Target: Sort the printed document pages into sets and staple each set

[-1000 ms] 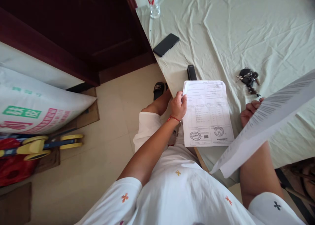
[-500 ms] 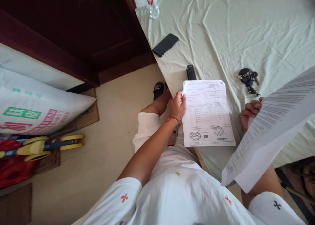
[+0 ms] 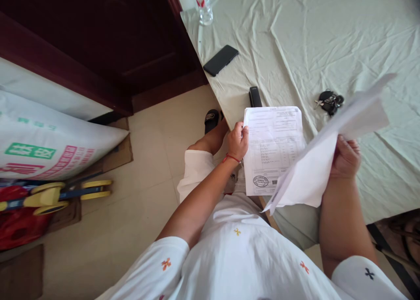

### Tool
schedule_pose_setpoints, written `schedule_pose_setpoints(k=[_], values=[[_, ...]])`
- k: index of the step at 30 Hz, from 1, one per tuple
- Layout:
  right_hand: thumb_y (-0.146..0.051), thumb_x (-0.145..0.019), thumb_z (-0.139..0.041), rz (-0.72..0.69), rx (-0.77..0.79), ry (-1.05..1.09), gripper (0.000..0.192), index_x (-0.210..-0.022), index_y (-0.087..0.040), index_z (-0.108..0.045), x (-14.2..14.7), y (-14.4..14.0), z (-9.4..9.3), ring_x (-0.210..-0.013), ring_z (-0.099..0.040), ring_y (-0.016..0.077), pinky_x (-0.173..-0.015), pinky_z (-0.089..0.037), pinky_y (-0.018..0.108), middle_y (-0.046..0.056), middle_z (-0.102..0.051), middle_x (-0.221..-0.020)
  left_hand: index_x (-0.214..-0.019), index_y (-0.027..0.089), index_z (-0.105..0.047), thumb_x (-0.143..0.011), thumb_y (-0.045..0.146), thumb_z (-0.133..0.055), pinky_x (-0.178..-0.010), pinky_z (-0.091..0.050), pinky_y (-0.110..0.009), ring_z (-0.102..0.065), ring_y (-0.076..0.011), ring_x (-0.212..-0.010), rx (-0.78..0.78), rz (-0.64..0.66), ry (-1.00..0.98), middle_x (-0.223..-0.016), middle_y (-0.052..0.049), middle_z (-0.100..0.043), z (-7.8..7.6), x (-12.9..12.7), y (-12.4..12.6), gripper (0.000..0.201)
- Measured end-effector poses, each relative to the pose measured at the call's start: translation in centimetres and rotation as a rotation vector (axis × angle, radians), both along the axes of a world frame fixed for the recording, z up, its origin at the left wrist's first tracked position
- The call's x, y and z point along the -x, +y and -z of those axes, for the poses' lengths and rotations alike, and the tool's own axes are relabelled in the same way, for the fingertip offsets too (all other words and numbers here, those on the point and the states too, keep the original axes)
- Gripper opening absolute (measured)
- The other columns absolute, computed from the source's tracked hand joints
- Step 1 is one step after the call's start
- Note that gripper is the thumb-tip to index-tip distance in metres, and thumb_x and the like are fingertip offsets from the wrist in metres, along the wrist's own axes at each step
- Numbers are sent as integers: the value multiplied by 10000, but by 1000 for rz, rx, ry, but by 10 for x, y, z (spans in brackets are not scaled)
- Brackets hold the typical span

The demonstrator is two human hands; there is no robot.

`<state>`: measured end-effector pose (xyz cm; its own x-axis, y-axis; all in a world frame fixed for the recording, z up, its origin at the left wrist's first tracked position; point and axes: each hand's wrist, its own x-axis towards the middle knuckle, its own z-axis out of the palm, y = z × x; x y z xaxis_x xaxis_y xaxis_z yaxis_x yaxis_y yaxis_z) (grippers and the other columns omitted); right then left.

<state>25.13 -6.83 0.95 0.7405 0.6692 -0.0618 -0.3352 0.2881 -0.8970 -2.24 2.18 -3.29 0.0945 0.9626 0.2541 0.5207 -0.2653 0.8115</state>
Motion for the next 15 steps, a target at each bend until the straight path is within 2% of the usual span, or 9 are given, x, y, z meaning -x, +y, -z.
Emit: schedule_pose_setpoints(k=[4, 9, 12, 15], values=[[-269, -542, -886, -40, 109, -111, 307, -799, -175, -745, 7, 1, 3, -697, -661, 150, -741, -587, 315, 9, -742, -771, -968, 248, -493, -1064, 457, -369, -704, -404, -307, -598, -192, -721, 6, -1, -7, -773, -10, -621, -1, 0, 0, 261], [-373, -723, -822, -162, 261, -432, 267, -908, -193, -754, 4, -4, 13, -655, -568, 105, -643, -465, 254, -23, -720, -806, -982, 251, -506, -1076, 511, -320, -730, -420, -305, -607, -195, -750, 8, 12, 3, -764, -13, -596, 0, 0, 0, 333], [-409, -803, -746, -167, 328, -612, 244, -911, -190, -731, 0, -7, 17, -616, -474, 90, -589, -363, 243, -48, -640, -744, -986, 251, -513, -1076, 546, -296, -740, -421, -305, -601, -194, -744, 6, 14, -6, -741, -10, -573, 0, 0, 0, 377], [-434, -823, -708, -153, 377, -702, 252, -875, -188, -696, 0, -9, 18, -614, -419, 88, -581, -308, 248, -60, -563, -711, -990, 255, -518, -1073, 575, -285, -735, -409, -305, -584, -192, -727, 12, 9, -14, -721, -2, -547, -1, 0, 0, 404]])
